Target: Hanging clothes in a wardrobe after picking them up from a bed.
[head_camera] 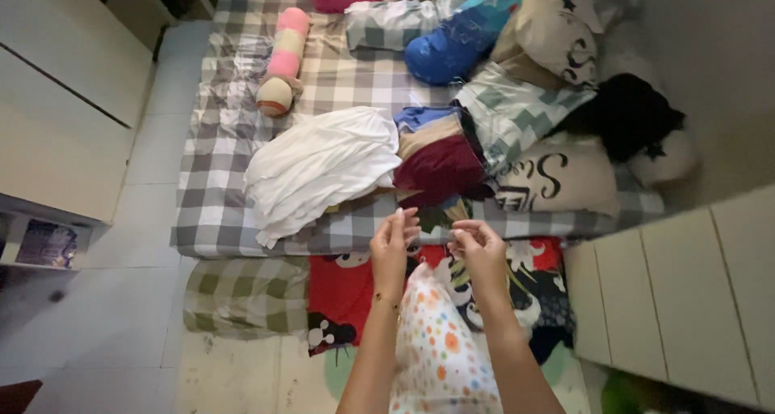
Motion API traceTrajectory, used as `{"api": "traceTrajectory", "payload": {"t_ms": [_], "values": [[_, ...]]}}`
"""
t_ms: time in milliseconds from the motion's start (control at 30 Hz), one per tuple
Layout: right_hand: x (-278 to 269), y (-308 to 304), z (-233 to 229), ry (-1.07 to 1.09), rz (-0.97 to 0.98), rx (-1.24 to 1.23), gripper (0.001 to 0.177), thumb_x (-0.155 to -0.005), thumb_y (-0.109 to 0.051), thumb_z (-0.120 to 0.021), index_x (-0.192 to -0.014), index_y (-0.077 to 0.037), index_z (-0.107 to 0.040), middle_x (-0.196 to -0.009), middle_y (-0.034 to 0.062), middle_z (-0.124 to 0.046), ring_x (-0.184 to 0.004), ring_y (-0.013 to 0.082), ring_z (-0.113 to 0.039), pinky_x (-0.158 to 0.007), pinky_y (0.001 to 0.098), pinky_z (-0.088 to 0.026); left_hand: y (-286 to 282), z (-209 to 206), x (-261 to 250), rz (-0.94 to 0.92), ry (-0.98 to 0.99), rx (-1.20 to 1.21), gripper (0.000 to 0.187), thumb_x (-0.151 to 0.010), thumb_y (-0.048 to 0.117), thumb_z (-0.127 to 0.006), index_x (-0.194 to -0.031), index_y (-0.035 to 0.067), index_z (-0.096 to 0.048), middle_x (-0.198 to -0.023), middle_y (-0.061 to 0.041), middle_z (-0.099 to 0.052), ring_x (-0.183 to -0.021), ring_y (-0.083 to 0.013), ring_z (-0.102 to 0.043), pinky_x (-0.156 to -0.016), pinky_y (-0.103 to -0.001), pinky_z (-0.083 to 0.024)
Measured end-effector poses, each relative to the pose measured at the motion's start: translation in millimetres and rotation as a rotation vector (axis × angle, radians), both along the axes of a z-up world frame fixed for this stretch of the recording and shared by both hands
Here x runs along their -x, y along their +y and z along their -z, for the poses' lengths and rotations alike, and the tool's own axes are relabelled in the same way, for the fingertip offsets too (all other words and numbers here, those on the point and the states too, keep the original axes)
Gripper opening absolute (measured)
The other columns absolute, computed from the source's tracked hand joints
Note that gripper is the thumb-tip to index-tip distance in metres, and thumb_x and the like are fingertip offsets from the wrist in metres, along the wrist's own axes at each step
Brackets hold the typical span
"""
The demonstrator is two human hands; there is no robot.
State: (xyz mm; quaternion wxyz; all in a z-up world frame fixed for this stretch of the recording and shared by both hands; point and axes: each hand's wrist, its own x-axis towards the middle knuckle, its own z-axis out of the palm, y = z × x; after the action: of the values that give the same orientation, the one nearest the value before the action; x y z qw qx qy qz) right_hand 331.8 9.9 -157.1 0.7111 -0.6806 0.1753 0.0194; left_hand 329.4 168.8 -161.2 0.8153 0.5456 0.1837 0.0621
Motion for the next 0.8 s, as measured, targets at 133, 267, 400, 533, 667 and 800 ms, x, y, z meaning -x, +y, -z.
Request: {"api": "traceTrajectory", "payload": {"t_ms": [133,267,400,533,667,800], "values": [[-88.5,10.0,66.6,0.038,-0.048,-0.095,0.015,-0.092,-0.006,-0.065,-0.105,-0.002,-0.072,-0.094,0.0096,-0.074,-0.076,0.0146,-0.070,-0.070,0.0289,-0.059,26.4,44.3,-64.5,-0.042,0.061,-0.007,0.041,-0.106,0.035,-0.053,-0.112,0.002,-0.077,-0.100,-0.006,-0.076,-0.086,-0.0102,-0.066,-0.079,-0.026,-0.053],[-171.3,29.4,148.3,0.257,-0.095,-0.152,0.018,-0.092,-0.010,-0.063,-0.107,-0.004,-0.071,-0.096,0.0112,-0.075,-0.077,0.0190,-0.071,-0.067,0.0323,-0.057,57.7,121.6,-141.9,-0.012,0.134,-0.101,0.040,-0.106,0.034,-0.051,-0.112,0.003,-0.076,-0.099,-0.004,-0.076,-0.084,-0.0107,-0.067,-0.078,-0.028,-0.054],[-248.1,43.8,195.6,0.486,-0.108,-0.168,0.022,-0.096,-0.013,-0.057,-0.112,-0.003,-0.070,-0.103,0.0123,-0.075,-0.083,0.0205,-0.073,-0.074,0.0347,-0.061,68.6,178.5,-215.3,0.037,0.253,-0.222,0.040,-0.104,0.033,-0.051,-0.112,0.003,-0.076,-0.099,-0.005,-0.079,-0.087,-0.0113,-0.072,-0.082,-0.029,-0.057],[-312.4,50.9,270.5,0.591,-0.125,-0.184,0.027,-0.097,-0.014,-0.055,-0.117,-0.001,-0.069,-0.106,0.0136,-0.075,-0.088,0.0223,-0.072,-0.078,0.0361,-0.060,72.5,225.3,-260.9,0.068,0.419,-0.250,0.040,-0.103,0.033,-0.053,-0.112,0.002,-0.076,-0.099,-0.007,-0.080,-0.085,-0.0128,-0.072,-0.080,-0.029,-0.057],[-362.6,72.3,336.6,0.699,-0.078,-0.308,0.038,-0.096,-0.012,-0.053,-0.132,-0.002,-0.061,-0.119,0.0147,-0.070,-0.101,0.0282,-0.071,-0.086,0.0406,-0.060,79.8,248.9,-284.9,0.103,0.462,-0.384,0.034,-0.102,0.033,-0.056,-0.108,0.005,-0.074,-0.098,-0.010,-0.081,-0.088,-0.0175,-0.076,-0.080,-0.031,-0.058],[-405.6,98.7,395.0,0.745,0.000,-0.410,0.047,-0.097,-0.014,-0.050,-0.142,-0.001,-0.054,-0.127,0.0158,-0.066,-0.106,0.0312,-0.067,-0.086,0.0420,-0.059,90.0,275.3,-304.6,0.211,0.376,-0.835,0.024,-0.095,0.027,-0.065,-0.108,0.008,-0.074,-0.101,-0.017,-0.073,-0.089,-0.0316,-0.072,-0.080,-0.038,-0.056]]}}
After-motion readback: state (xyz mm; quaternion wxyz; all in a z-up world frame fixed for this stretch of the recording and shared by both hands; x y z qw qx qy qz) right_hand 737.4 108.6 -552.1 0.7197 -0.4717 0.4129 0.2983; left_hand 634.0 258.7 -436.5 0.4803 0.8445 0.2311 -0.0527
